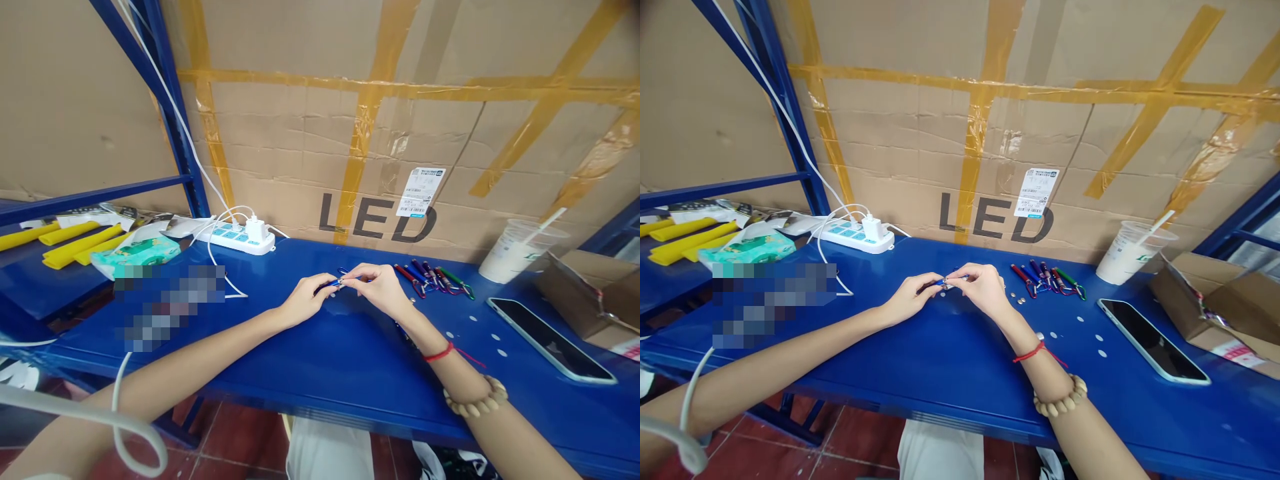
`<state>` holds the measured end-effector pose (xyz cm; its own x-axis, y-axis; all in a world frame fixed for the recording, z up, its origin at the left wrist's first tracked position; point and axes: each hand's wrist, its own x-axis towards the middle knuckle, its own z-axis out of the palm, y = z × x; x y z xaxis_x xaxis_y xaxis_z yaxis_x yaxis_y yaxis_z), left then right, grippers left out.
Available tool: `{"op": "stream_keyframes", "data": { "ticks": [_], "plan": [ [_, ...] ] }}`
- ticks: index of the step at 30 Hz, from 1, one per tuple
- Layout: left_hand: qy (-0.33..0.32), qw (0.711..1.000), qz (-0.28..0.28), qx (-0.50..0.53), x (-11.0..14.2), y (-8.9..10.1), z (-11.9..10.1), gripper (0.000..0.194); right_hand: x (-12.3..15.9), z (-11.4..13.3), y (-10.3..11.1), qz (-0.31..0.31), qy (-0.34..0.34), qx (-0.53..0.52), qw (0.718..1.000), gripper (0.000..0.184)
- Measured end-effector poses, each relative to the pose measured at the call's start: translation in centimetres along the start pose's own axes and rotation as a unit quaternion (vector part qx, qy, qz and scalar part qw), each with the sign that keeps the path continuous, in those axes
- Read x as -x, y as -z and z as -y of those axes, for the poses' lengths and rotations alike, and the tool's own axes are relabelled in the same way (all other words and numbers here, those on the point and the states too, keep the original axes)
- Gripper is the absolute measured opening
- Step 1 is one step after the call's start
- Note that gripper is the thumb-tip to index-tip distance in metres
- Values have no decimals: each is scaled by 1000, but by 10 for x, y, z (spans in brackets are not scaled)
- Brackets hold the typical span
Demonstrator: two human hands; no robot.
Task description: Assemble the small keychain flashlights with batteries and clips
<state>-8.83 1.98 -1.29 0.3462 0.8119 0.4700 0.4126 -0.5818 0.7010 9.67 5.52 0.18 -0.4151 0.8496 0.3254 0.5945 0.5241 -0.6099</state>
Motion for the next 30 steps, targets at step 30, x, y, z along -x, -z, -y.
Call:
{"op": "stream_keyframes", "data": {
  "ticks": [30],
  "plan": [
    [83,975,-105,-175,-8,0,10,23,0,5,44,-73,-165,231,956,34]
  ]
}}
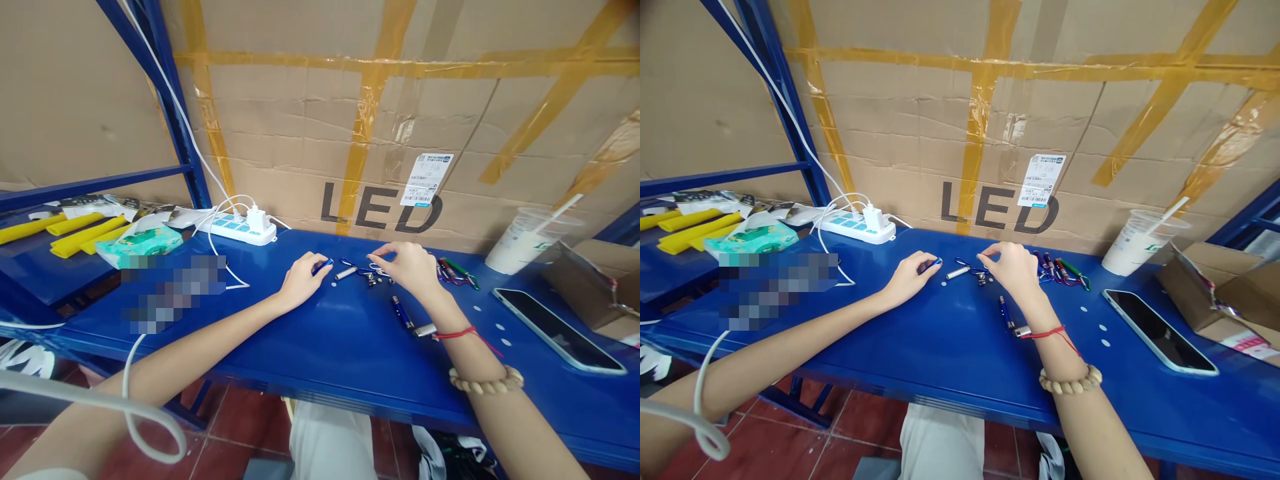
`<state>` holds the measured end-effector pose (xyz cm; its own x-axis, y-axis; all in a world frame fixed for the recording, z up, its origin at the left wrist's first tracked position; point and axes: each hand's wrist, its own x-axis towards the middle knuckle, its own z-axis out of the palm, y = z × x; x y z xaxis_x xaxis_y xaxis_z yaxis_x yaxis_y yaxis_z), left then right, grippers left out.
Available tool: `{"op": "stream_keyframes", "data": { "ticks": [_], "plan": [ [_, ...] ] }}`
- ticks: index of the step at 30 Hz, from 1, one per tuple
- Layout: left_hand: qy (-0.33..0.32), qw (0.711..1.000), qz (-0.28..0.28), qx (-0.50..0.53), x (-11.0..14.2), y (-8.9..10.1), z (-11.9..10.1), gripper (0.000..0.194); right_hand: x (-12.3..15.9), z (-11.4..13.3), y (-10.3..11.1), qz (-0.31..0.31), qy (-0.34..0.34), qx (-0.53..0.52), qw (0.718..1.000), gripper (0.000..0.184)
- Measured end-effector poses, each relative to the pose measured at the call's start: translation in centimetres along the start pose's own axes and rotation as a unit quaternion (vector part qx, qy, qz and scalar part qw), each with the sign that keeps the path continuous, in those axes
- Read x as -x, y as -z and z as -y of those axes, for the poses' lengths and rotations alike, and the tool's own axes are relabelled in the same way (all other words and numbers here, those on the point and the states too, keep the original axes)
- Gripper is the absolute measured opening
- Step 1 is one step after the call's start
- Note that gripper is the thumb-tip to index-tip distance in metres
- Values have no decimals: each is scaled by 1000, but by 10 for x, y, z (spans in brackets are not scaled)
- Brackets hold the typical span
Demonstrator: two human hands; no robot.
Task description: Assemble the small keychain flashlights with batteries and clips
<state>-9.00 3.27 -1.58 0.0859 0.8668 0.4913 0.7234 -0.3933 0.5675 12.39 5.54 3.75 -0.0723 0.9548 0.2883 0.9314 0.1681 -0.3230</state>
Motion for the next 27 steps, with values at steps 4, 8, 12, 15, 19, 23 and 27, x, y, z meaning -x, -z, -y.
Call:
{"op": "stream_keyframes", "data": {
  "ticks": [4,8,12,15,19,23,27],
  "plan": [
    [16,999,-5,-34,0,4,-2,22,0,-5,10,51,-64,87,993,37],
    [47,999,-18,-13,-2,4,0,20,-1,-11,17,154,-122,112,974,39],
    [140,974,-5,178,-6,3,1,30,0,-8,20,204,-150,117,960,36],
    [174,945,-15,278,-6,5,-3,38,1,-4,20,200,-142,117,962,37],
    [194,927,-32,321,-5,7,-9,41,1,-4,18,176,-132,115,969,41],
    [200,923,-26,327,-4,8,-12,42,1,-8,17,127,-119,114,978,38],
    [197,924,-17,326,-3,8,-13,43,1,-10,18,77,-128,112,982,35]
  ]
}}
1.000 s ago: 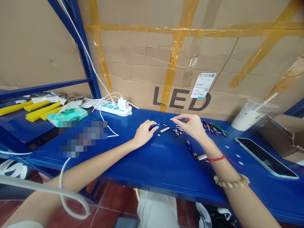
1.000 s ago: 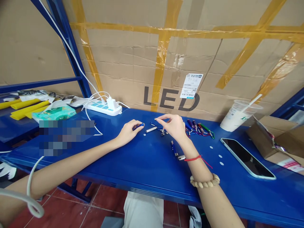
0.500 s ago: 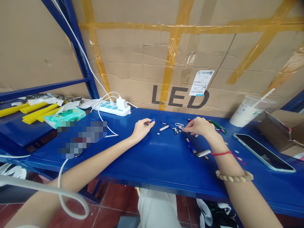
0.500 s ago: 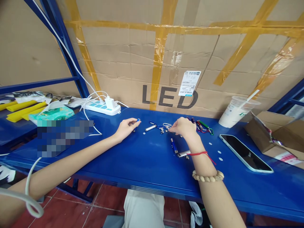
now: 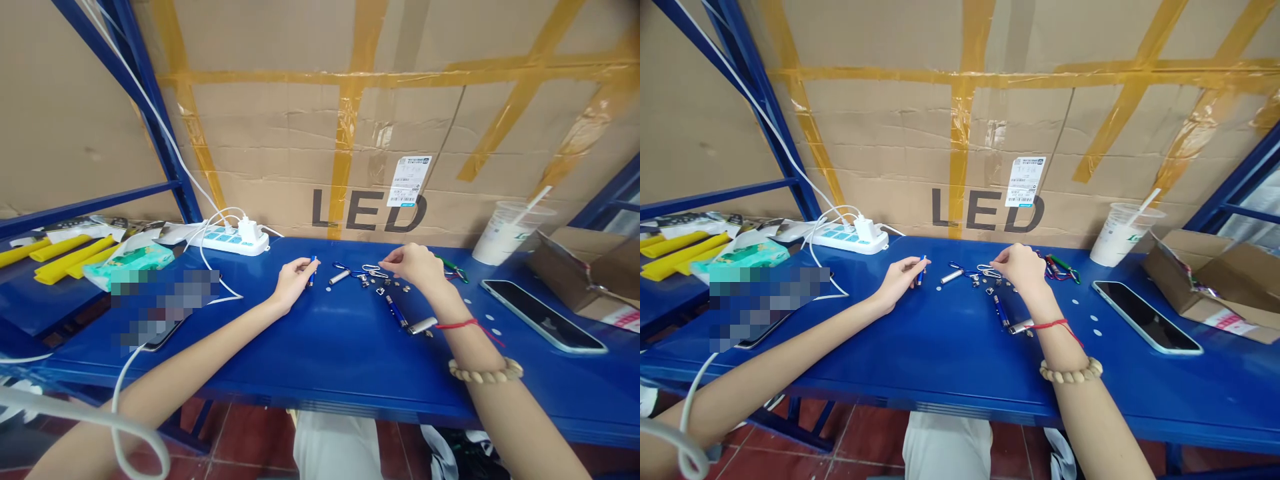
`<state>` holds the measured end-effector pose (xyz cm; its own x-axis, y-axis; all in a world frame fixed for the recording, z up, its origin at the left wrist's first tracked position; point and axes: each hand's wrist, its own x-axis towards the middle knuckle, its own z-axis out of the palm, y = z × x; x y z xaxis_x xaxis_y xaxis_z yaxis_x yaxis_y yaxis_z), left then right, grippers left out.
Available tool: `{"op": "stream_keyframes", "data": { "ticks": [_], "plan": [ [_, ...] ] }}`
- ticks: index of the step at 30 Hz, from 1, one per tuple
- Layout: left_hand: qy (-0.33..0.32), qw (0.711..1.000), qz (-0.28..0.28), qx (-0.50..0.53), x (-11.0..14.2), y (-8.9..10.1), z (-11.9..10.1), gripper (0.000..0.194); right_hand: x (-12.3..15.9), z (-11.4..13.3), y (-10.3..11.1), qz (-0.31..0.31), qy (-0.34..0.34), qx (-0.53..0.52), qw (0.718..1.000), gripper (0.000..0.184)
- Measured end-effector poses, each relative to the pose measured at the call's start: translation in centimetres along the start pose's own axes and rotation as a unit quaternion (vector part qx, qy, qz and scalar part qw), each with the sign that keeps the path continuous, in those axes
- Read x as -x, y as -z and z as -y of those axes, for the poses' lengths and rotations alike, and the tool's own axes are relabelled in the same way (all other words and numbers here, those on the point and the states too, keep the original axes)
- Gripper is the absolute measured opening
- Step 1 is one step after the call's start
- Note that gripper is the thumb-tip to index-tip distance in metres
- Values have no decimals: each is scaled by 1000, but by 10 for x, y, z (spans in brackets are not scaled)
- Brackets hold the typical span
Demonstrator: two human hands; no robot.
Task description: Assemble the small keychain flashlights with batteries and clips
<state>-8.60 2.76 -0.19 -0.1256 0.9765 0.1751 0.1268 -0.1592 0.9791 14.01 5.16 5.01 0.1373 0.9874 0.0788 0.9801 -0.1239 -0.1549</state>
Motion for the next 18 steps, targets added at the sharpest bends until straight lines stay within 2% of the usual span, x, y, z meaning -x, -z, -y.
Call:
{"op": "stream_keyframes", "data": {
  "ticks": [7,11,15,18],
  "plan": [
    [8,999,34,-20,3,-1,-3,46,-1,-4,1,28,-58,18,998,33],
    [4,999,34,-29,4,-2,-2,48,1,-2,3,34,-48,13,998,31],
    [-2,999,42,-31,4,-3,0,47,4,-1,8,103,-29,-10,994,29],
    [2,999,44,-18,4,-4,-1,47,5,0,8,121,-3,-1,993,29]
  ]
}}
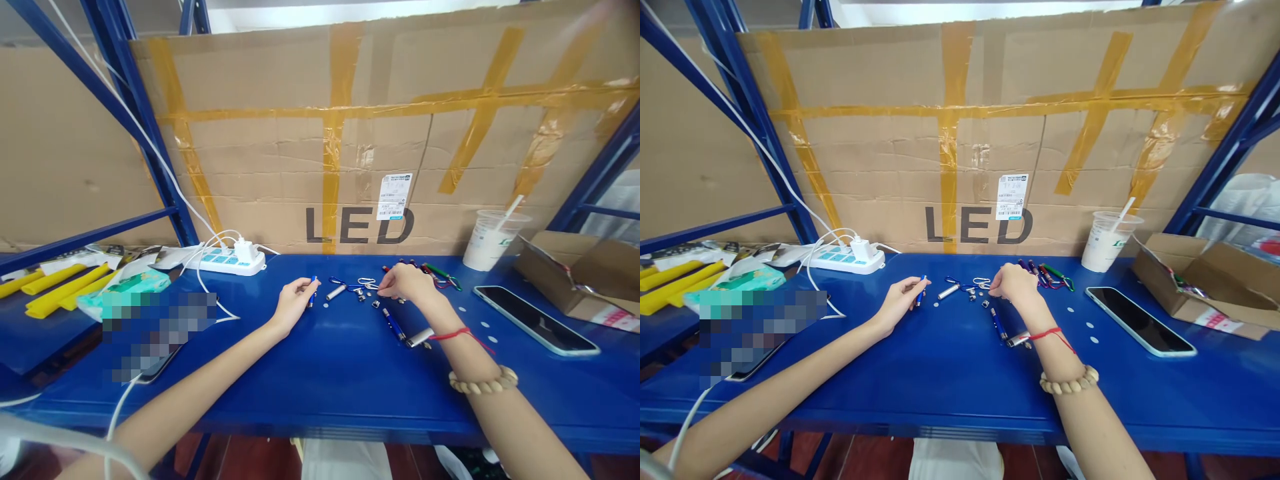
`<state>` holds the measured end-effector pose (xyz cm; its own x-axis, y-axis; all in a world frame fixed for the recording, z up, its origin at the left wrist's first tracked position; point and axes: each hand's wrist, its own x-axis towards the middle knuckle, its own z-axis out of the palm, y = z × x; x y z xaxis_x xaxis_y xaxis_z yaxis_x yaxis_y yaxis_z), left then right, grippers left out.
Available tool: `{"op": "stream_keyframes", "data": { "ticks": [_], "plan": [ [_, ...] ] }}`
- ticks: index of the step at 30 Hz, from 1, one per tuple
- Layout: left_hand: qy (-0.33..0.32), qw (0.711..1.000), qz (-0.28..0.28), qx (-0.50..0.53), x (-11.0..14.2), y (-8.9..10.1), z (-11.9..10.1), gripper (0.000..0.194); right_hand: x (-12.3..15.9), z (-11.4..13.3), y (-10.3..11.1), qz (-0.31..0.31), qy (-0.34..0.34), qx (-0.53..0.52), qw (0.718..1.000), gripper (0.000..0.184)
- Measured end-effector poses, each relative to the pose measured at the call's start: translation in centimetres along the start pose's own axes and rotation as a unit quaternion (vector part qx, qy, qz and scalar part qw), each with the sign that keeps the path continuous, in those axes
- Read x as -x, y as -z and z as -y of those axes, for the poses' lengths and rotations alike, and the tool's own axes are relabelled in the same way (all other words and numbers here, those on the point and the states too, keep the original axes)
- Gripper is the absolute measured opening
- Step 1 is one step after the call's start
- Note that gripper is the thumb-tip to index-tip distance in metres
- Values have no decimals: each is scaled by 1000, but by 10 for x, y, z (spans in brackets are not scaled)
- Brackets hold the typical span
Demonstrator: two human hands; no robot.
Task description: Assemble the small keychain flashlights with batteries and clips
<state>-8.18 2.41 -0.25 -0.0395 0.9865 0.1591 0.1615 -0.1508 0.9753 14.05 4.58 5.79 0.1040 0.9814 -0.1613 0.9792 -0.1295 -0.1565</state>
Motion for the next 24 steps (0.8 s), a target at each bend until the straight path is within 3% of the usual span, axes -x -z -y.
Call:
{"op": "stream_keyframes", "data": {
  "ticks": [8,22,24],
  "plan": [
    [-6,1000,2,7,-1,1,-1,44,3,8,-5,4,-11,37,999,33],
    [-13,999,-6,-45,-4,0,9,38,-7,10,-19,-46,-14,96,994,34],
    [-26,999,0,-45,-4,0,11,38,-6,12,-21,-75,-12,95,993,33]
  ]
}}
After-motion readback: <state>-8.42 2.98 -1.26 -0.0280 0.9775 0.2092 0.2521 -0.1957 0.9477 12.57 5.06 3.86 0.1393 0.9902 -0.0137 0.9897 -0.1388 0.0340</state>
